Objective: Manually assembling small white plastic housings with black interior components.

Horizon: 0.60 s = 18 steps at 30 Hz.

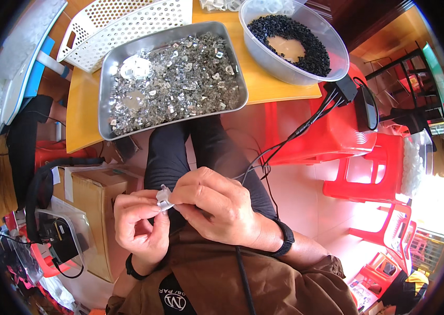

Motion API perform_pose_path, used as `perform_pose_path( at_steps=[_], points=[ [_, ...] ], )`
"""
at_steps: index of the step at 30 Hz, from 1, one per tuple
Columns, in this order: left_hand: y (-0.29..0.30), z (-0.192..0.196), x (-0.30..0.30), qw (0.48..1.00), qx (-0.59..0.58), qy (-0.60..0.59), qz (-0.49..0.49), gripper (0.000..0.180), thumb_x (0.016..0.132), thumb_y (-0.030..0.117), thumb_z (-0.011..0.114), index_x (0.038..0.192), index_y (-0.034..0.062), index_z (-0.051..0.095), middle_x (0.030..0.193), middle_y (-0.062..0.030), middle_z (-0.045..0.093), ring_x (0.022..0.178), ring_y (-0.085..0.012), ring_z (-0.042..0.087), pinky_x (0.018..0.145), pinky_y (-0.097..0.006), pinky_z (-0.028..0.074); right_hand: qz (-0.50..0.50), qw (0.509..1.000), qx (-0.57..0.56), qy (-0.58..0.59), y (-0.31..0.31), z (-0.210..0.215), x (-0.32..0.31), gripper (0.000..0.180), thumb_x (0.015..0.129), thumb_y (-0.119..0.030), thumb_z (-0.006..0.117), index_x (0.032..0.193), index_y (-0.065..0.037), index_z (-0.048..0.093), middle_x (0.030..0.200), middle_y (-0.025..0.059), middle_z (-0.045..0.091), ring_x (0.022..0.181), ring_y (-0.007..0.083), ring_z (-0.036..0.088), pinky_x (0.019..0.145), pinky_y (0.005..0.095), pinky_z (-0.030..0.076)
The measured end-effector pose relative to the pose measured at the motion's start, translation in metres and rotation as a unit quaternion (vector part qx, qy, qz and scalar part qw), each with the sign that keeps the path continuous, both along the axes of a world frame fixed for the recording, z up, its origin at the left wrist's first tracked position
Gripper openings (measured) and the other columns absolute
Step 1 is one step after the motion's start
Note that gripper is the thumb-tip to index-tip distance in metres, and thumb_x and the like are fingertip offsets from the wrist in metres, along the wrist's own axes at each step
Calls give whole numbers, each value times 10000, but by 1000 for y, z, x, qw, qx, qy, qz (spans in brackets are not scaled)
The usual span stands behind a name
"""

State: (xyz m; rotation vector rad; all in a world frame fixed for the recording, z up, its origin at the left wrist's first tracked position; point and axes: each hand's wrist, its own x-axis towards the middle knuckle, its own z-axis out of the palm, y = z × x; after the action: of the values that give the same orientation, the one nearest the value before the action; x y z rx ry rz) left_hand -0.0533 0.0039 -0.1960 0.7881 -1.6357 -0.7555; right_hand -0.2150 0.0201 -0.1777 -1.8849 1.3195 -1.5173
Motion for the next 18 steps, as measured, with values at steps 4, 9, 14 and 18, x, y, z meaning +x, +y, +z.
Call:
perform_pose_path(
  at_steps=[4,9,14,18],
  points=[
    [0,5,-1,1000,-21,8,-22,291,668,-157,666,888,24,610,843,-103,560,710,-255,661,600,-293,531,24,1000,-9,1,2,5,-2,269,677,62,738,906,-35,633,859,76,617,677,199,629,542,288,515],
    [3,7,3,998,-4,-10,-56,209,753,-106,661,899,9,565,901,-126,522,795,-257,632,694,-314,524,11,999,-14,-26,1,2,1,238,647,37,733,843,-35,617,789,88,640,660,194,628,540,278,505],
    [6,8,4,998,20,-23,-59,202,770,-101,648,920,-3,557,896,-122,525,788,-253,628,698,-309,521,18,999,-12,-37,2,0,-1,232,637,54,732,821,-22,614,771,89,636,670,195,623,546,280,503],
    [9,1,-2,989,131,37,-54,249,775,-120,645,975,-13,543,897,-101,536,809,-198,622,701,-272,525,24,998,32,-38,2,-2,-1,223,695,64,729,866,-25,617,864,82,618,684,181,635,546,264,518]
  ],
)
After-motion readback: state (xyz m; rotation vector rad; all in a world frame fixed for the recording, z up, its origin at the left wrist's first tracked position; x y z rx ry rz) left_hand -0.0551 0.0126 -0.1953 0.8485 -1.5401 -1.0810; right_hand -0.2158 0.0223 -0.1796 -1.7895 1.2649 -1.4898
